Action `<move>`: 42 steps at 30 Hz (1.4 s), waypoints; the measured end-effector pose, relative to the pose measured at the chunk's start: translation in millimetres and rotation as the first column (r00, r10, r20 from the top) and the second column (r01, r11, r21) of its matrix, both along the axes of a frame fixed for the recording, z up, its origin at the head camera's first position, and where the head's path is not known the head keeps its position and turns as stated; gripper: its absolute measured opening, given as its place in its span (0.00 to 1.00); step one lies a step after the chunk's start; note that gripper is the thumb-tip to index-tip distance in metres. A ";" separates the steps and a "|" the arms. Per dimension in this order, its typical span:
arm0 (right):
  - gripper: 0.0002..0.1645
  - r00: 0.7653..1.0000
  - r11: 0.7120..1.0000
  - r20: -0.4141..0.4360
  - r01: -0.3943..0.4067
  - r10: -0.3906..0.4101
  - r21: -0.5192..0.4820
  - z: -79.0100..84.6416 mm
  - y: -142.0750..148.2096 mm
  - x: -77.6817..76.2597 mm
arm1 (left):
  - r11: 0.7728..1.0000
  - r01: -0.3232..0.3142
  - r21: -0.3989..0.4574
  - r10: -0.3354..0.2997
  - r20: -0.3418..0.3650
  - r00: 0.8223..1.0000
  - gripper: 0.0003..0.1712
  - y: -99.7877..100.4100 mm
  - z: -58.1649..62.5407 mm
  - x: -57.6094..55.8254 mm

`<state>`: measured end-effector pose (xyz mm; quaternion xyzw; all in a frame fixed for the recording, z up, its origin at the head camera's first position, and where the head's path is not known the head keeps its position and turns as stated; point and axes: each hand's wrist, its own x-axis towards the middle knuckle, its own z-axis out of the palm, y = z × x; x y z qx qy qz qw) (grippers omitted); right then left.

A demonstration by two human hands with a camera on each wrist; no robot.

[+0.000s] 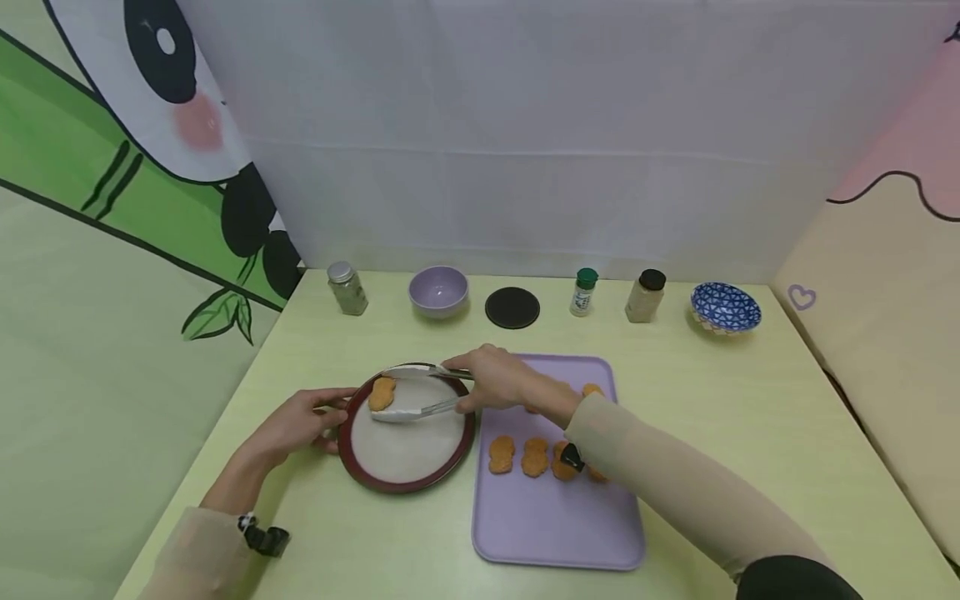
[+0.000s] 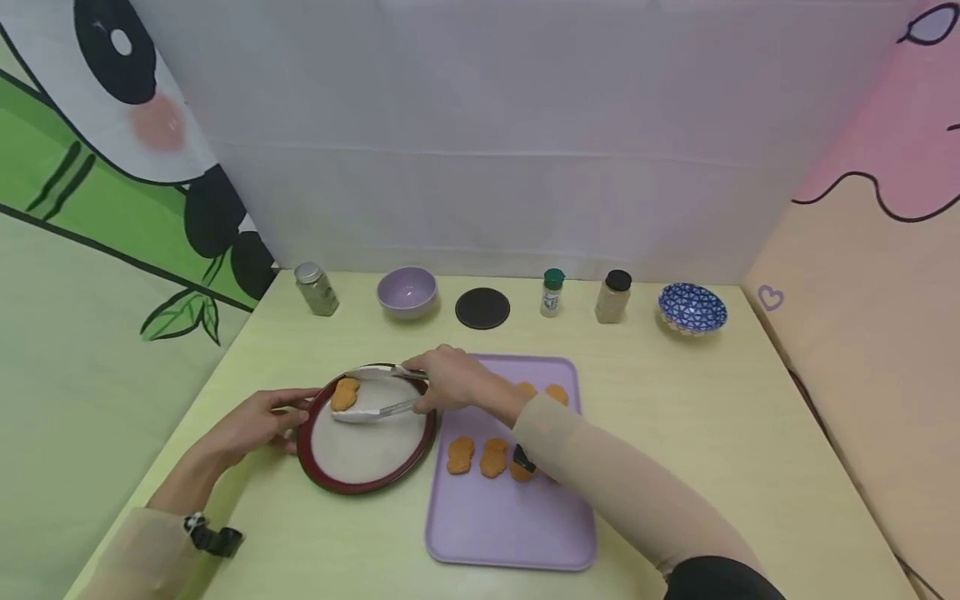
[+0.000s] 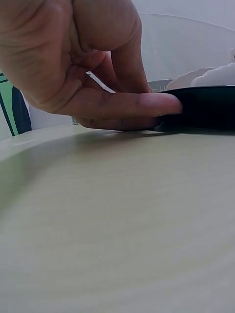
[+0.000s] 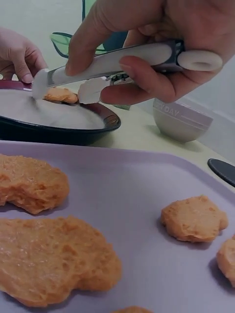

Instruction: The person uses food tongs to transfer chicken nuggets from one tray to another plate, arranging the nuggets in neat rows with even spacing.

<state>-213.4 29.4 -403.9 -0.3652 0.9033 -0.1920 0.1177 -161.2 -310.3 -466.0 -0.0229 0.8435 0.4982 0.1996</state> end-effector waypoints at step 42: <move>0.35 0.989 0.999 0.145 0.033 -0.037 0.030 35.9 193.8 0.9 | 0.999 0.003 0.032 -0.003 0.002 1.000 0.26 -0.7 -2.3 -1.4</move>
